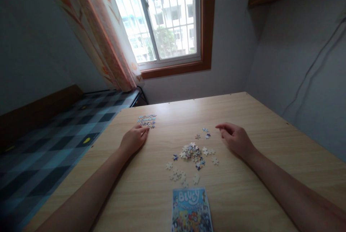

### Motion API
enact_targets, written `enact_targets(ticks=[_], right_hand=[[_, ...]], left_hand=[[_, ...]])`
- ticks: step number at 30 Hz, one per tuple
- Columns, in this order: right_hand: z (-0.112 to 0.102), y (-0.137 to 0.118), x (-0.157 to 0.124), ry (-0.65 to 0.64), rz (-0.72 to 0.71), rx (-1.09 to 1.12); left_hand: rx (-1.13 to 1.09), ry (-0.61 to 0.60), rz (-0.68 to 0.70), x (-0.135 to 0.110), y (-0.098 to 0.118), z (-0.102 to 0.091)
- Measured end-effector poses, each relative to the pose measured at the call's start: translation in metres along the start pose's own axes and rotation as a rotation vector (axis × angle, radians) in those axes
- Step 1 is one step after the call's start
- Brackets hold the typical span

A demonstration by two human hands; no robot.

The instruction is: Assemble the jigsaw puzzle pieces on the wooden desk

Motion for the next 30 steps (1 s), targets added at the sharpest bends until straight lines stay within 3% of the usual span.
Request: enact_targets(ticks=[26,30], right_hand=[[0.0017,0.0027,-0.0003,-0.009,-0.004,-0.018],[0.0022,0.0027,-0.0003,-0.01,0.007,-0.015]], left_hand=[[-0.026,0.004,-0.04,0.0015,-0.0064,0.0044],[-0.008,0.063,0.009,0.0015,-0.0003,0.0001]])
Point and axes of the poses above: each hand's wrist, its own x-axis towards the middle knuckle, its own z-axis out of the palm, y = z × x, the point moved 5 cm from there along x, towards the middle knuckle, and after that the axes turned 11 degrees about y, right-handed, at the moved point
